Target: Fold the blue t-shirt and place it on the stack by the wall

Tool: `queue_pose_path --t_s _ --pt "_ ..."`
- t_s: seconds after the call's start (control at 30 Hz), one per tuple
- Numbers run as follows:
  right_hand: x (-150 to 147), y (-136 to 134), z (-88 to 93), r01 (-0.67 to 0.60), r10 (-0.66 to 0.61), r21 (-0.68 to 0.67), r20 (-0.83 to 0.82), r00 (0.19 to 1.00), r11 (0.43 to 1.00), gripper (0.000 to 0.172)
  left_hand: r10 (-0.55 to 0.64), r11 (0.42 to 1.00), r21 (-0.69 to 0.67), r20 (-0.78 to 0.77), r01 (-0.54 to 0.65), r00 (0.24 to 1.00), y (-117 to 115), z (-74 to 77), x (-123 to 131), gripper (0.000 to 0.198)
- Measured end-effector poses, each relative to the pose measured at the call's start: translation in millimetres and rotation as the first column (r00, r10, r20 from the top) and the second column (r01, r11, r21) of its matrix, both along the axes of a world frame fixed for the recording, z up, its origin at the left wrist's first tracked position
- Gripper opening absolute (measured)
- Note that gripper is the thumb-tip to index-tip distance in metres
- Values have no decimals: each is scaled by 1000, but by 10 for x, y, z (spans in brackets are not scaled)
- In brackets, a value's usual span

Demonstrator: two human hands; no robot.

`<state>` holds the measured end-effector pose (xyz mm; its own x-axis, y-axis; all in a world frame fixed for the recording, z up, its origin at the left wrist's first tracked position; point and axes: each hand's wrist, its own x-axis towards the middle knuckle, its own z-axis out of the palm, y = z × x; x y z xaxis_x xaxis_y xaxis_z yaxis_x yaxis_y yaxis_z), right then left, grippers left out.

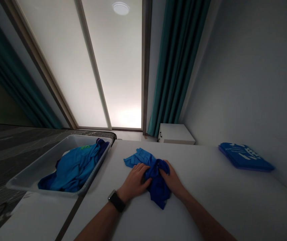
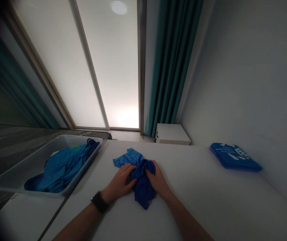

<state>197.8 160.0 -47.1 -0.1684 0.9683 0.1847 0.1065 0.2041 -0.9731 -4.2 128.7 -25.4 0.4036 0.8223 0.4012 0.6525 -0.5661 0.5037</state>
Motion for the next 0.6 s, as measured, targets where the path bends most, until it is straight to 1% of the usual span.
queue_pose_path --t_s 0.07,0.1,0.17,0.23,0.3,0.37,0.43,0.53,0.6 --pt "12 1 29 -33 33 -6 -13 999 999 27 23 1000 0 2 -23 1000 17 -23 28 20" --pt "27 5 49 -65 65 -11 -14 998 998 29 39 999 10 22 -39 999 31 -33 26 19" --pt "83 24 95 -145 145 -12 8 989 989 36 89 995 42 79 -93 993 62 -49 -1 23" --pt "177 53 140 -215 215 -6 83 973 977 41 144 987 57 131 -152 981 95 -69 -40 25" --pt "299 80 179 -238 233 0 203 951 971 40 192 978 50 166 -203 967 129 -100 -71 25" --pt "430 98 213 -218 202 14 322 925 976 34 239 968 35 181 -249 954 161 -137 -90 27" --pt "546 106 243 -165 133 47 401 906 985 29 298 951 20 192 -307 935 186 -167 -97 28" --pt "663 115 277 -55 -11 126 470 883 990 27 381 922 -34 240 -385 893 207 -180 -106 30" --pt "702 126 289 22 -127 211 502 855 977 28 422 906 -89 285 -415 861 218 -170 -124 31"
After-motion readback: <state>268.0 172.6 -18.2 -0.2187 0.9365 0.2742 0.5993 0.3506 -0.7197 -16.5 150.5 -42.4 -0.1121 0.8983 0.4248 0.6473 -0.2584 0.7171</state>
